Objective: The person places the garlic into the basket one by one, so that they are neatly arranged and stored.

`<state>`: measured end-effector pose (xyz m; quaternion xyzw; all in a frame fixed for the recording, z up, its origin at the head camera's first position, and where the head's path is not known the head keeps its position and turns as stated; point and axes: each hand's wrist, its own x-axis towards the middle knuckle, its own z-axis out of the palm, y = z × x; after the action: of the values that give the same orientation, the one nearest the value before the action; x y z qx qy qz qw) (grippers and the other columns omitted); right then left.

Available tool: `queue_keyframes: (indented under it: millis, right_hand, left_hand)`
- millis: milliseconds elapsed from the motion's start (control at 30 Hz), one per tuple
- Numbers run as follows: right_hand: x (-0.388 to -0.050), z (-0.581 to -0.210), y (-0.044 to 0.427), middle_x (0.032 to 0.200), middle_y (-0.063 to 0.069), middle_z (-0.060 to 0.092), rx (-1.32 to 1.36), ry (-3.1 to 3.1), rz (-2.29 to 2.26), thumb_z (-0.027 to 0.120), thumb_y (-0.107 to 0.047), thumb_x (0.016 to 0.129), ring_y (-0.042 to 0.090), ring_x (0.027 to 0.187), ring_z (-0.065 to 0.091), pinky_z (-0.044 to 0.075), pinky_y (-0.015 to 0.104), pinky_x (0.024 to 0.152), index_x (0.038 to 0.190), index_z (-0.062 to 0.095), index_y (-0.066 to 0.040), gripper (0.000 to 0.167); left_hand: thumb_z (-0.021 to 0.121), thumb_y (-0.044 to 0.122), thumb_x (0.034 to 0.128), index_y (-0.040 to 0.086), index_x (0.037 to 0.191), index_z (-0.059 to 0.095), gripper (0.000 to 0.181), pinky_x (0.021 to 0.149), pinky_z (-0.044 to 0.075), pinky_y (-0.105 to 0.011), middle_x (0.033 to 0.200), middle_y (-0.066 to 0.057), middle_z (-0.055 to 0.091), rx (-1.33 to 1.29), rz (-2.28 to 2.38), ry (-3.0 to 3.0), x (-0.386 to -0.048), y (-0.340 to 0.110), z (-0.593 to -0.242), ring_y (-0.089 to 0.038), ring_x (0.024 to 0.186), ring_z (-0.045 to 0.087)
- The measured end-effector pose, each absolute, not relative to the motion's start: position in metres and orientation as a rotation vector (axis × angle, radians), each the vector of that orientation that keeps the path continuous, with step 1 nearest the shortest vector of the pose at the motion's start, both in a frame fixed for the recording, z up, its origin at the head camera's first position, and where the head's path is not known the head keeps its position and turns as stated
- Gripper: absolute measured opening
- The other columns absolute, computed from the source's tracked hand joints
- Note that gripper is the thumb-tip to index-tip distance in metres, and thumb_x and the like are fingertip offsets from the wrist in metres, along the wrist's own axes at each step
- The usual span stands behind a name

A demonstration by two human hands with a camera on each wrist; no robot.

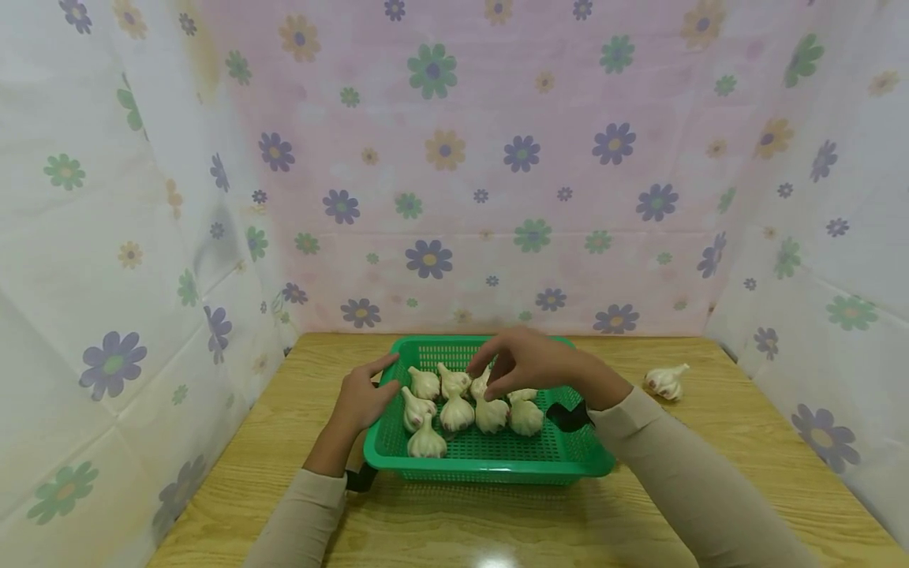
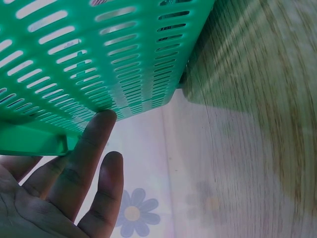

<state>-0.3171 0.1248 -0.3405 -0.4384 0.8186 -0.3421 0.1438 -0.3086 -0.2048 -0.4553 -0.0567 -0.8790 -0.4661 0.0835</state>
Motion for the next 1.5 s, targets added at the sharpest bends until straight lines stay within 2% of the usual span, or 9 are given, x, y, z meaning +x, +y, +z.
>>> queue_keyframes:
  millis: [300,533,633,800,967,1133,1267,1400,1500]
  right_hand:
    - [-0.31,-0.345,0.165,0.125,-0.003,0.073,-1.231,2.442,-1.058,0.081,-0.028,0.09,0.016,0.1,0.075,0.061,0.033,0.085,0.125,0.074,-0.028,0.036]
    - [-0.299,-0.348,0.191,0.125,-0.006,0.072,-1.25,2.569,-1.098,0.08,-0.033,0.091,0.011,0.1,0.073,0.06,0.035,0.088,0.126,0.073,-0.03,0.036]
    - [-0.296,-0.354,0.202,0.122,-0.005,0.073,-1.262,2.611,-1.149,0.079,-0.031,0.092,0.01,0.097,0.073,0.06,0.033,0.084,0.127,0.073,-0.029,0.036]
    - [-0.292,-0.364,0.219,0.115,-0.003,0.074,-1.302,2.67,-1.237,0.08,-0.023,0.091,0.011,0.092,0.072,0.059,0.032,0.077,0.126,0.073,-0.027,0.037]
    - [-0.289,-0.373,0.233,0.116,-0.002,0.074,-1.298,2.752,-1.276,0.08,-0.02,0.09,0.009,0.094,0.071,0.059,0.03,0.079,0.124,0.074,-0.028,0.035]
    - [-0.288,-0.387,0.245,0.119,0.001,0.074,-1.262,2.797,-1.359,0.081,-0.014,0.089,0.015,0.1,0.071,0.059,0.03,0.08,0.125,0.074,-0.025,0.038]
    - [-0.288,-0.399,0.256,0.126,0.003,0.071,-1.182,2.849,-1.438,0.082,-0.01,0.087,0.016,0.107,0.069,0.059,0.028,0.081,0.126,0.074,-0.021,0.041]
    - [-0.289,-0.41,0.268,0.135,0.009,0.065,-1.077,2.857,-1.515,0.08,-0.009,0.089,0.01,0.114,0.065,0.058,0.026,0.083,0.127,0.073,-0.013,0.039]
    - [-0.291,-0.419,0.278,0.137,0.011,0.063,-0.979,2.835,-1.567,0.077,-0.01,0.092,0.007,0.117,0.063,0.058,0.025,0.085,0.13,0.071,-0.012,0.038]
  left_hand:
    - [0.06,0.024,0.0945,0.026,0.151,0.057,0.056,0.048,0.045,-0.034,0.153,-0.012,0.055,-0.179,-1.392,-2.628,-0.308,-0.205,-0.456,-0.019,0.065,0.067]
    - [0.059,0.024,0.0945,0.028,0.151,0.056,0.057,0.045,0.04,-0.031,0.154,-0.01,0.053,-0.18,-1.387,-2.632,-0.309,-0.206,-0.456,-0.02,0.049,0.053]
    - [0.059,0.023,0.0945,0.028,0.151,0.056,0.057,0.045,0.04,-0.031,0.155,-0.01,0.052,-0.183,-1.378,-2.638,-0.308,-0.207,-0.456,-0.019,0.048,0.05]
    - [0.059,0.023,0.0945,0.028,0.151,0.056,0.057,0.045,0.04,-0.031,0.155,-0.01,0.053,-0.186,-1.383,-2.636,-0.308,-0.207,-0.456,-0.02,0.051,0.054]
    - [0.059,0.024,0.0951,0.028,0.151,0.056,0.056,0.045,0.04,-0.03,0.155,-0.01,0.053,-0.183,-1.381,-2.636,-0.308,-0.207,-0.456,-0.02,0.051,0.054]
    - [0.059,0.021,0.094,0.026,0.152,0.056,0.058,0.044,0.04,-0.031,0.146,-0.017,0.06,-0.189,-1.41,-2.627,-0.308,-0.206,-0.455,-0.019,0.054,0.058]
    - [0.06,0.02,0.0935,0.026,0.151,0.056,0.058,0.043,0.038,-0.031,0.136,-0.019,0.066,-0.186,-1.428,-2.621,-0.308,-0.205,-0.455,-0.02,0.05,0.053]
    - [0.059,0.02,0.0934,0.026,0.152,0.056,0.059,0.043,0.037,-0.03,0.138,-0.018,0.065,-0.192,-1.425,-2.622,-0.308,-0.205,-0.455,-0.019,0.049,0.052]
    - [0.059,0.021,0.0936,0.027,0.152,0.056,0.058,0.043,0.037,-0.03,0.143,-0.016,0.062,-0.194,-1.424,-2.622,-0.308,-0.205,-0.455,-0.017,0.047,0.05]
